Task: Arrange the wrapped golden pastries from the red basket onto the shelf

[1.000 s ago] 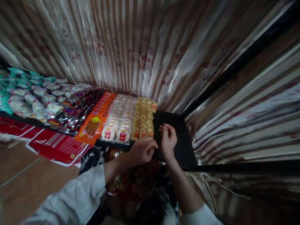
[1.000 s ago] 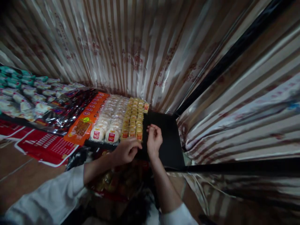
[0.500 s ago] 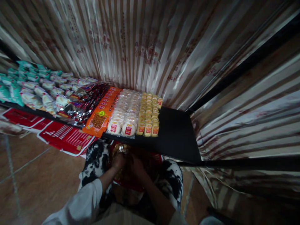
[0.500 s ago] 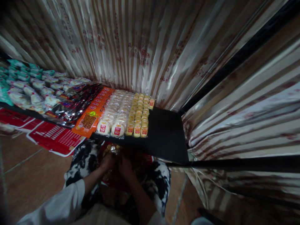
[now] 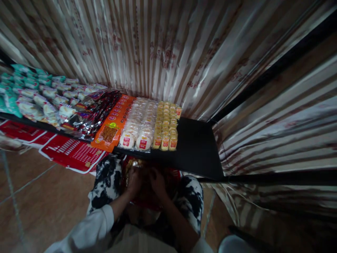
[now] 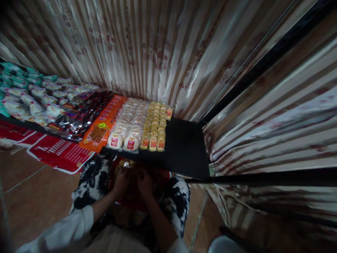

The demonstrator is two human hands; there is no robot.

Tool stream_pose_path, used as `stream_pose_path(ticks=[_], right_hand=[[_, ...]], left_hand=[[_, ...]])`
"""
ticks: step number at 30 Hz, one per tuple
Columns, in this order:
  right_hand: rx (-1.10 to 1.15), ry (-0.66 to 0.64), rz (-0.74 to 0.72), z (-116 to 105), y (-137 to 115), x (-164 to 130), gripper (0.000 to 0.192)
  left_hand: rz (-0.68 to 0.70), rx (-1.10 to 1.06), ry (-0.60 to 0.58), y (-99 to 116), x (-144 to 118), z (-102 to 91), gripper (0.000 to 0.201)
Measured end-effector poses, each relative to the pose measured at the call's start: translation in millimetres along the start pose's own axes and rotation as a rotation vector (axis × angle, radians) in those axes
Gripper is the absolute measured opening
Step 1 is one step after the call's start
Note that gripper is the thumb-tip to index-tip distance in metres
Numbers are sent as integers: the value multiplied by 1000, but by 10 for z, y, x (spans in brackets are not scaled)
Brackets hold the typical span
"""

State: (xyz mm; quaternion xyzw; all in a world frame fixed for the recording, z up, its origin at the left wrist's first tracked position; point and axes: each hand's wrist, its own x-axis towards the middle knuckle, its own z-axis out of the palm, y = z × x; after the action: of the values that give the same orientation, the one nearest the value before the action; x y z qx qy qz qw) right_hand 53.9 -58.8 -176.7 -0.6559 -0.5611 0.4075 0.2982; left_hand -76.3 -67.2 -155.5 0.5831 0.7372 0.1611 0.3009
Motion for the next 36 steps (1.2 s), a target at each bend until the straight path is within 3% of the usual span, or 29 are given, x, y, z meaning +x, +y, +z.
stream_pose_path(ticks=[3,14,22,26,32,36], right_hand=[[88,49,-21,-131,-21,-87,32],[252,141,-119,-726,-257,-305,28],[461,-16,-51,-1016,-448,-297,36],[421,61,-76,-1091,-494,-248,32],[430,160,-2,-1162,-484,-184,34],[441,167,56,-1215,-438,-177,37]], left_hand=[[111,-74,75,44,-107,7,44],[426,-223,142,325,-393,-115,38],[468,-313,61,589,-350,-391,28],[411,-392,-47,691,-302,-475,29],[175,-667,-204,808,-142,-404,27],[157,-678,-262,887,-58,-358,34]])
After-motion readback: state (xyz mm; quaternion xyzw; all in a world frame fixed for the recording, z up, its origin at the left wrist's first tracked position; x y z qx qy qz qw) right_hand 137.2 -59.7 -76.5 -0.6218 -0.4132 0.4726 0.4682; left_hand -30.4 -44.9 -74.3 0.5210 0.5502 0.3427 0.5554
